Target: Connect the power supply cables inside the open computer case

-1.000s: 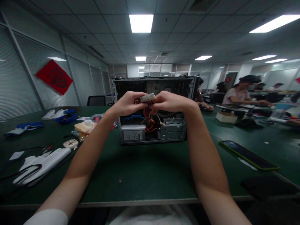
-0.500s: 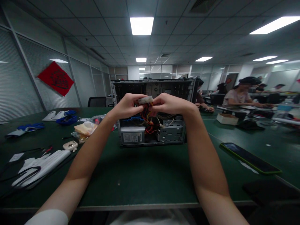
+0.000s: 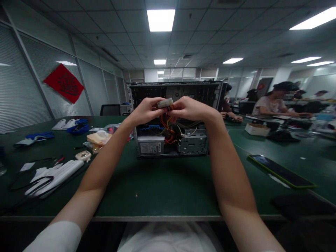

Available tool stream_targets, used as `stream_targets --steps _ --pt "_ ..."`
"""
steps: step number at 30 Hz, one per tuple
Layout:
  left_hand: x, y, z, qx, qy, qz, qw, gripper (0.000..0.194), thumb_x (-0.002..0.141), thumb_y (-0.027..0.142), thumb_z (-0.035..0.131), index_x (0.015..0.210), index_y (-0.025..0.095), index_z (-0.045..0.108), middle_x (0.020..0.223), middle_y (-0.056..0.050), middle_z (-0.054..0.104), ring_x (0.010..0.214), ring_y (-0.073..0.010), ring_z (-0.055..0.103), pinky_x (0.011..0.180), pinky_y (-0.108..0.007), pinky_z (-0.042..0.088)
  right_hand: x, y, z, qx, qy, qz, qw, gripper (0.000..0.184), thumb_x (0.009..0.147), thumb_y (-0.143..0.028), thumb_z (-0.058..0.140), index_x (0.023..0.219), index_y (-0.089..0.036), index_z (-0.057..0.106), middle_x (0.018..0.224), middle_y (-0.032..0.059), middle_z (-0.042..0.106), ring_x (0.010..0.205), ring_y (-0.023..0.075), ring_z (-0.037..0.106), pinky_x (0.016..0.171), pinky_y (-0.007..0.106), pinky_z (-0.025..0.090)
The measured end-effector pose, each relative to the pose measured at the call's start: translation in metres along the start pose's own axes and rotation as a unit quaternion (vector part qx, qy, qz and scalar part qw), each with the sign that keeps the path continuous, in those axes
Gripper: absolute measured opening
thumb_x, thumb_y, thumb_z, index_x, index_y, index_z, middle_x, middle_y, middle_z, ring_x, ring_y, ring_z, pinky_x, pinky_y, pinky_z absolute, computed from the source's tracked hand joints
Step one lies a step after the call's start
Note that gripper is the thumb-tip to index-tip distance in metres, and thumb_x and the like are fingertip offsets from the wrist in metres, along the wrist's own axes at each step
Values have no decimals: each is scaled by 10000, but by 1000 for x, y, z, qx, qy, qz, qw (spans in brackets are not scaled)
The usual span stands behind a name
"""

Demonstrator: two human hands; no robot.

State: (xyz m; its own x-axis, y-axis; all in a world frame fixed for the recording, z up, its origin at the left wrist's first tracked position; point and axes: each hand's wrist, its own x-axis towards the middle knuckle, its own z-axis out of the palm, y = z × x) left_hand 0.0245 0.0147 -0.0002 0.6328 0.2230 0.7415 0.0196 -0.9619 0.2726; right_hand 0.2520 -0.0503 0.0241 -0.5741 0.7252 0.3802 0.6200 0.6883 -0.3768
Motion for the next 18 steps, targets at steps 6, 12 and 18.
stream_targets --steps 6,12,18 --pt "2 -4 9 -78 26 -9 997 348 803 209 689 1119 78 755 937 -48 734 818 -129 639 743 -246 510 -1 -1 0 4 -4 12 1000 423 869 -595 705 897 -191 826 896 83 826 868 277 754 790 366 554" --pt "2 0 5 -113 6 -54 992 330 737 184 715 1047 81 756 810 -4 691 709 -101 584 642 -224 440 -2 -4 -1 27 -33 0 999 412 884 -567 711 932 -178 840 898 80 830 856 260 757 783 349 566" --pt "1 -2 6 -260 -31 -83 962 408 744 344 878 1059 119 751 972 -61 766 875 -152 700 843 -286 559 -5 -3 -1 42 -19 0 999 355 867 -541 722 889 -207 841 895 56 833 874 264 762 810 363 579"
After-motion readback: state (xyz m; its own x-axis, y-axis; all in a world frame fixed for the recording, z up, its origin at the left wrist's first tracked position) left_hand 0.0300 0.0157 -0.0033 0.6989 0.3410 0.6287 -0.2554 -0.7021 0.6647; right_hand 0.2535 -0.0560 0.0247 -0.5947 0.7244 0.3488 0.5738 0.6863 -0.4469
